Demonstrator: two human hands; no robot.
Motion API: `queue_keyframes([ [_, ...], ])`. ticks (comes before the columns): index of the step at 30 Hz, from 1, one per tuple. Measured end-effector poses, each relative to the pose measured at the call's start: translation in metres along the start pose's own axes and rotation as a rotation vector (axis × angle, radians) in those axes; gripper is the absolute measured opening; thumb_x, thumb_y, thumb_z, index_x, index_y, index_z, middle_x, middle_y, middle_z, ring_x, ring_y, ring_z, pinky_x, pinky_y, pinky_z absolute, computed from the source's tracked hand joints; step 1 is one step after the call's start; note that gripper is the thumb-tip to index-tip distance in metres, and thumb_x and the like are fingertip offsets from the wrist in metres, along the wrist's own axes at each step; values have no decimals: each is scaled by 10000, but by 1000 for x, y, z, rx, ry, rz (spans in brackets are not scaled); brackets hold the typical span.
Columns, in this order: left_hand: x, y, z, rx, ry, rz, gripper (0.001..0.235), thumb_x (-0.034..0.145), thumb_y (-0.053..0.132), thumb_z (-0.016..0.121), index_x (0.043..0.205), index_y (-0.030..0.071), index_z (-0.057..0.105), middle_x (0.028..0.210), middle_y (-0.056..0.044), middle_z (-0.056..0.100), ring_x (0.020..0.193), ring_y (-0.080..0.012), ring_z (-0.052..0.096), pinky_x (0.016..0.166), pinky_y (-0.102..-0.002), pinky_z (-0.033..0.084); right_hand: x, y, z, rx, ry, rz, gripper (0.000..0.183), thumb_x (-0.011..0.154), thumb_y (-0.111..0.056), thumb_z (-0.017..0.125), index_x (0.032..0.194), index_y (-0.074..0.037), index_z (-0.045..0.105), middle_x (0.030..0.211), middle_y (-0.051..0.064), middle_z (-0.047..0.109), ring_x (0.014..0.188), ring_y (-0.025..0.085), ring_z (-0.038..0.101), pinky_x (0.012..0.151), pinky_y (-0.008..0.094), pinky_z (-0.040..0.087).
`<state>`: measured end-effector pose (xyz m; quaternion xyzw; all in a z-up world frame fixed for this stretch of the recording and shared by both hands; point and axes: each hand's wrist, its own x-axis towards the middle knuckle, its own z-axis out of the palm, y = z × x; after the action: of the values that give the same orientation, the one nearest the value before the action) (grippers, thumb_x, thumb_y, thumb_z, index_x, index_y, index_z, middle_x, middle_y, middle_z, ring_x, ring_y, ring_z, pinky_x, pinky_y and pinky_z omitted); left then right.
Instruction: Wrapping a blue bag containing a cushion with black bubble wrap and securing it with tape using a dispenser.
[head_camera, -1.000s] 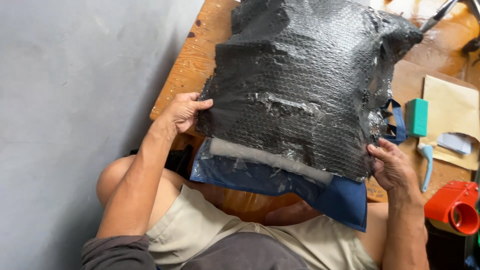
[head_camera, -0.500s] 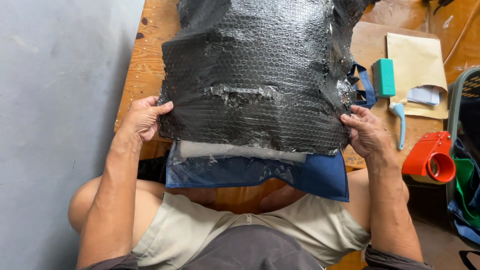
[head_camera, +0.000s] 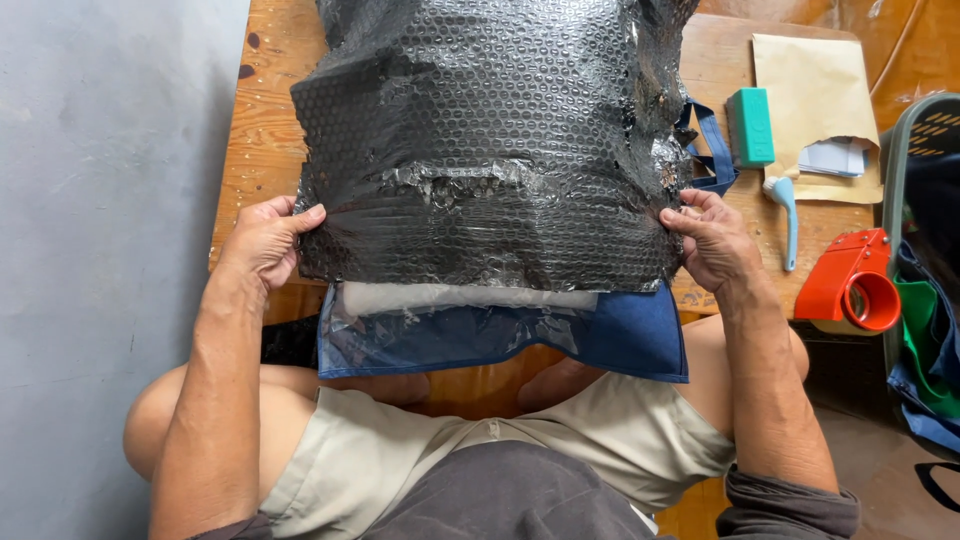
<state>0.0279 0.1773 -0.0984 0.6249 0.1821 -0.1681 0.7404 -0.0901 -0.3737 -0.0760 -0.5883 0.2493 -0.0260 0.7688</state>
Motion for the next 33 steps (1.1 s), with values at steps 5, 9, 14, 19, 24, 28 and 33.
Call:
queue_keyframes([
  [5,-7,3,3,-13,6,-5,232,843,116,856,979,41,684,895,-162,755,767,-262,778,708,-398,665,-1,-3,0,-3,1,5,514,860,2,804,1267,-64,497,896,-10,528,859,135,722,798,300,684],
  [9,6,-4,-6,11,-12,-8,239,858,137,847,1012,51,685,908,-150,757,774,-256,778,707,-400,660,15,12,-15,12,-12,6,515,868,-4,809,1273,-60,496,889,5,541,859,141,728,805,314,683],
  [14,19,-14,-19,48,-12,-21,239,875,165,837,1038,82,684,915,-111,759,770,-216,774,698,-379,657,12,10,-12,16,-1,0,530,847,-5,828,1264,-61,505,872,2,567,852,137,726,801,313,680],
  [19,17,-10,-18,64,-12,-21,235,883,167,826,1054,92,683,924,-97,760,778,-212,774,698,-380,655,21,17,-17,28,8,-6,536,831,3,839,1247,-52,506,864,30,605,814,165,739,757,320,681],
  [24,18,-10,-22,80,-16,-14,250,890,169,823,1080,91,679,947,-101,758,796,-219,771,709,-385,651,16,13,-12,32,17,-1,530,819,12,837,1229,-51,508,851,39,620,792,174,743,733,320,680],
  [28,18,-11,-24,99,-4,-17,267,887,169,826,1095,96,676,954,-101,755,795,-221,767,702,-394,649,27,27,-25,28,21,6,531,808,17,840,1220,-45,511,857,59,631,775,188,743,713,328,679],
  [33,18,-15,-25,114,27,-39,296,865,176,846,1104,111,683,950,-79,756,786,-218,765,694,-393,646,20,23,-22,14,25,19,529,810,24,833,1223,-45,510,867,70,629,772,194,743,700,319,675],
])
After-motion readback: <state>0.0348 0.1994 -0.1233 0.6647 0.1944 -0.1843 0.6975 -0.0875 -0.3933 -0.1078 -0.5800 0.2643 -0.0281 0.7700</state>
